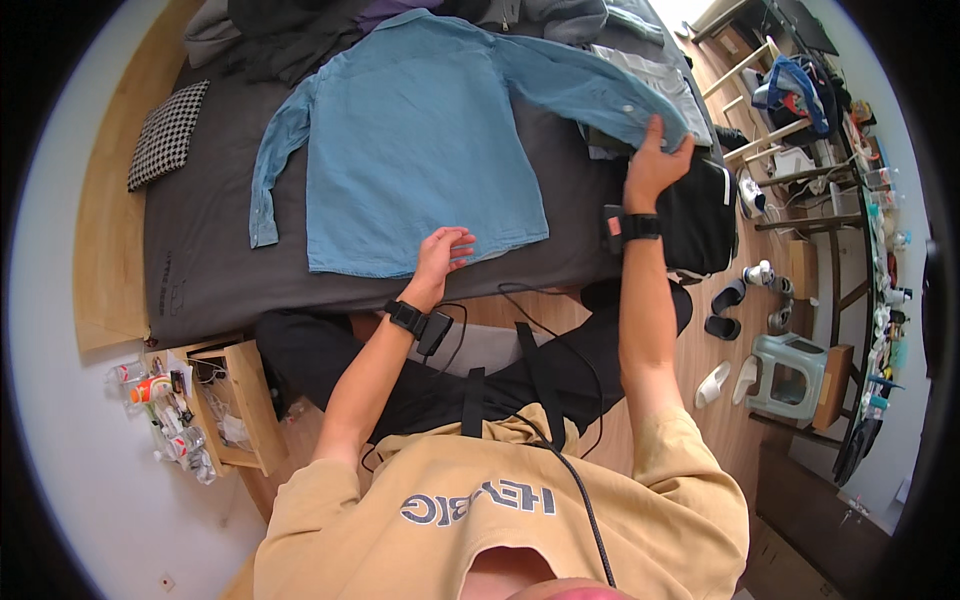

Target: The person folds a light-colored short-sleeved shirt, then a pair of black pants, and finally a blue long-sleeved shirt on a bed. Each item is smoothed, folded in half, and placed in a growing stack on the bed.

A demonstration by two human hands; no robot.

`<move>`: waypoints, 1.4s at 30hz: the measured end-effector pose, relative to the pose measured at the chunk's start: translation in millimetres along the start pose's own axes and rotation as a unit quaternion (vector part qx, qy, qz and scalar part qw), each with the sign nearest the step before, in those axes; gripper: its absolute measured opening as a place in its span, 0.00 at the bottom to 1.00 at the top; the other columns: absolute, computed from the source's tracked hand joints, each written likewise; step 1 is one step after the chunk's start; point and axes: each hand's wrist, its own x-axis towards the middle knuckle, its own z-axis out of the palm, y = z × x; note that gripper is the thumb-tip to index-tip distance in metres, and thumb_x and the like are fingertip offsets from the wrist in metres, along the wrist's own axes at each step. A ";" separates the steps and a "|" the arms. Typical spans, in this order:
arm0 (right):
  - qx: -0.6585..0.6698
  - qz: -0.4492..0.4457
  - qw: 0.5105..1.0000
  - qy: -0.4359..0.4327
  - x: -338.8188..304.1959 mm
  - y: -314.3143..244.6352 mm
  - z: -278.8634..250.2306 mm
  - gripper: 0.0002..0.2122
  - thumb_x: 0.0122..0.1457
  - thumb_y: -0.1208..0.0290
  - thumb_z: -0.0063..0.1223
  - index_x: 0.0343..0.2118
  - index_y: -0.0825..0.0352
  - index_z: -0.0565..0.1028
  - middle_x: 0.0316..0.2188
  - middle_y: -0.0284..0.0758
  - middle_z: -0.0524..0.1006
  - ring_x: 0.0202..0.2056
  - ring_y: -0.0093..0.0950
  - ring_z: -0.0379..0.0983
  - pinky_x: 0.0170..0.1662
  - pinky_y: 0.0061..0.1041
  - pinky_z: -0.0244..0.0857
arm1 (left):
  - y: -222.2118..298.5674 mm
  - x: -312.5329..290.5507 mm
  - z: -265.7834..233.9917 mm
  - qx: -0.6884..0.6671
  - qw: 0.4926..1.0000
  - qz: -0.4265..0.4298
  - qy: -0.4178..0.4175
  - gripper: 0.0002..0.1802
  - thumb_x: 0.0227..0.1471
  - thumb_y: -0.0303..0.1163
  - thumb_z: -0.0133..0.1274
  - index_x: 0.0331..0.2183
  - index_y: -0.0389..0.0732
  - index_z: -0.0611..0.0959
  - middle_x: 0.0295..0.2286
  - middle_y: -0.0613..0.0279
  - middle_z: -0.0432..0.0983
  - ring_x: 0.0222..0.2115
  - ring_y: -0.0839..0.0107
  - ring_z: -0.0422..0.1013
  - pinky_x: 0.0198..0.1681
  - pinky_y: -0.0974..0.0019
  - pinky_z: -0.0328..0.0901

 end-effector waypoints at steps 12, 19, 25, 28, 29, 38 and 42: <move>-0.197 0.060 0.962 -0.177 131.4 69.5 -27.9 0.17 0.61 0.66 0.69 0.47 0.72 0.79 0.40 0.38 0.84 0.39 0.30 0.82 0.39 0.33 0.79 | -46.1 44.9 1.0 0.554 0.773 0.308 0.030 0.22 0.56 0.37 0.59 0.52 0.45 0.83 0.60 0.44 0.69 0.60 0.45 0.65 0.63 0.45 0.64; -0.115 0.142 0.952 -0.245 211.8 45.9 12.8 0.17 0.64 0.57 0.66 0.40 0.70 0.84 0.30 0.33 0.84 0.30 0.24 0.77 0.37 0.28 0.71 | -40.5 51.9 -5.3 0.576 0.772 0.269 -0.011 0.21 0.55 0.38 0.60 0.51 0.49 0.86 0.62 0.44 0.67 0.61 0.44 0.63 0.64 0.43 0.62; -0.108 0.112 0.951 -0.268 279.2 34.3 9.2 0.17 0.67 0.54 0.63 0.42 0.67 0.86 0.30 0.32 0.84 0.26 0.21 0.77 0.28 0.26 0.68 | -44.3 51.8 -17.6 0.559 0.773 0.299 -0.031 0.22 0.55 0.40 0.61 0.52 0.51 0.84 0.63 0.49 0.65 0.62 0.46 0.62 0.64 0.43 0.62; -0.365 -0.027 0.894 -0.257 301.5 38.1 -3.3 0.17 0.67 0.59 0.62 0.47 0.69 0.84 0.37 0.39 0.87 0.38 0.30 0.83 0.44 0.30 0.72 | -53.0 48.2 -17.8 0.566 0.763 0.311 -0.014 0.23 0.57 0.40 0.61 0.54 0.53 0.81 0.64 0.49 0.62 0.63 0.47 0.60 0.64 0.44 0.60; -0.386 -0.028 0.885 -0.258 306.4 40.2 -7.4 0.17 0.68 0.60 0.62 0.47 0.70 0.84 0.37 0.40 0.87 0.38 0.30 0.83 0.43 0.30 0.72 | -55.0 46.6 -17.7 0.575 0.758 0.307 -0.010 0.24 0.57 0.40 0.61 0.55 0.53 0.80 0.64 0.49 0.62 0.64 0.47 0.59 0.64 0.45 0.60; -0.263 -0.047 0.930 -0.254 329.1 46.1 18.0 0.17 0.69 0.57 0.61 0.41 0.69 0.84 0.28 0.30 0.80 0.29 0.22 0.72 0.36 0.29 0.66 | -43.4 38.0 -23.8 0.592 0.744 0.301 -0.073 0.28 0.55 0.41 0.63 0.58 0.63 0.82 0.68 0.45 0.56 0.67 0.44 0.54 0.67 0.44 0.56; -0.288 -0.166 0.915 -0.229 316.8 -21.0 70.7 0.18 0.65 0.56 0.62 0.40 0.70 0.83 0.33 0.46 0.84 0.36 0.35 0.79 0.43 0.34 0.70 | -44.2 33.8 -22.6 0.607 0.733 0.293 -0.091 0.29 0.54 0.45 0.64 0.59 0.64 0.82 0.70 0.42 0.52 0.69 0.42 0.50 0.68 0.41 0.53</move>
